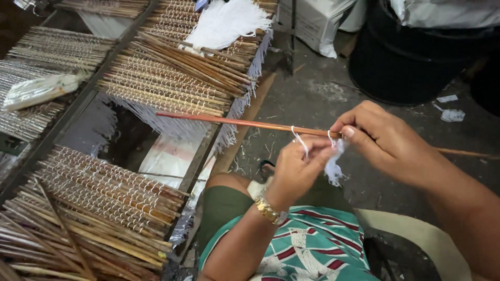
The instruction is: The person is weaving candle wicks by threading them onto wooden sticks and arranging them on a loom-like structure.
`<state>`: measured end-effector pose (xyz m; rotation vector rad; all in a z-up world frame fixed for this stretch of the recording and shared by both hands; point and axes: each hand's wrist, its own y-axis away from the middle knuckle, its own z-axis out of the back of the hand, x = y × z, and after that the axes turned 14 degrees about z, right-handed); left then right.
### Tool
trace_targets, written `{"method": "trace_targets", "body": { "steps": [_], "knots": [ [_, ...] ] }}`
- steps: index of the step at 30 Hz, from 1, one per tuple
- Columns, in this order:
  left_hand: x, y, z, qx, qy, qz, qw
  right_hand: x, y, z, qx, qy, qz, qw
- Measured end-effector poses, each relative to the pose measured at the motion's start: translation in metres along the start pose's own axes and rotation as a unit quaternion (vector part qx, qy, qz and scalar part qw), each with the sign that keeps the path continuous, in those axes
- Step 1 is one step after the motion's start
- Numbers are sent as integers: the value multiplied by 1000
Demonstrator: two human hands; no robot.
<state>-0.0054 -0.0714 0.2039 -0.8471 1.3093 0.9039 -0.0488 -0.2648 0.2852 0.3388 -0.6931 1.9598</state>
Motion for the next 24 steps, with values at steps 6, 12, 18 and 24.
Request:
{"method": "trace_targets", "body": {
  "steps": [6, 12, 18, 24],
  "knots": [
    [11, -6, -3, -46, 169, 22, 984, -4, 2, 5, 2, 8, -16, 1000],
    [10, -1, -4, -44, -55, -84, 994, 0, 1, 6, 12, -12, -5, 1000],
    [-1, 0, 2, -37, 132, -32, 990, -3, 0, 3, 6, 7, -23, 1000],
    [1, -1, 9, 0, -44, -51, 998, 3, -2, -3, 20, 9, -6, 1000]
  ]
}}
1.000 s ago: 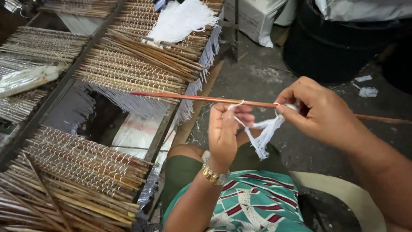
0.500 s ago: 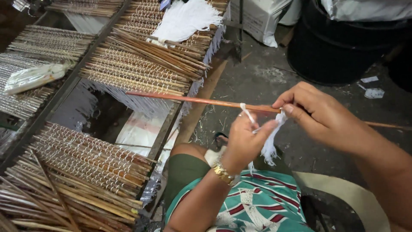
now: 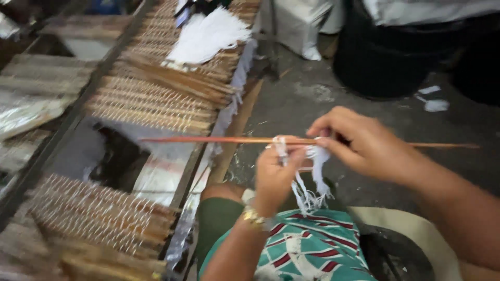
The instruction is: The person is weaving candle wicks by threading them onto wooden sticks and arranging them on a loom-like structure.
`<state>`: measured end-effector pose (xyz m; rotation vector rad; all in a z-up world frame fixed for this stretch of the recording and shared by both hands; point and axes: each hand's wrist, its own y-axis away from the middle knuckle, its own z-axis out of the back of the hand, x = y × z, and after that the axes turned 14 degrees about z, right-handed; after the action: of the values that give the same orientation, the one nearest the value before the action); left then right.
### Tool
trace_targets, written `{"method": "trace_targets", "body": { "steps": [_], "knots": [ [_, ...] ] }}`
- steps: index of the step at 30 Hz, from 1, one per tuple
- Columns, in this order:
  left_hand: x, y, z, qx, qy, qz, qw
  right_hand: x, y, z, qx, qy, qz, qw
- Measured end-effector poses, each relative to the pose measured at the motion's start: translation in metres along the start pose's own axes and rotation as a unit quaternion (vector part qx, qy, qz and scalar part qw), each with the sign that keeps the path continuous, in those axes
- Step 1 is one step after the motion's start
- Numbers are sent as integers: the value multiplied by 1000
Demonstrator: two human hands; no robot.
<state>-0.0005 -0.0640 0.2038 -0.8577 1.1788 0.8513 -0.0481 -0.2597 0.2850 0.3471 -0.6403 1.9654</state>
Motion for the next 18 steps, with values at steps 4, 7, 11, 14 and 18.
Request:
{"method": "trace_targets", "body": {
  "steps": [4, 7, 11, 14, 18],
  "knots": [
    [7, 4, 1, -108, 58, 58, 991, 9, -3, 4, -7, -51, 30, 998],
    [1, 3, 12, -42, 117, -33, 992, 11, -3, 8, 1, -48, 1, 999],
    [6, 5, 18, 87, 195, 50, 976, 20, -5, 13, -6, 6, -41, 999],
    [10, 4, 28, -10, 87, 22, 996, 17, -3, 10, -37, 82, -22, 996],
    [1, -3, 44, -102, -32, -36, 994, 12, 0, 12, -58, 127, 13, 990]
  ]
}}
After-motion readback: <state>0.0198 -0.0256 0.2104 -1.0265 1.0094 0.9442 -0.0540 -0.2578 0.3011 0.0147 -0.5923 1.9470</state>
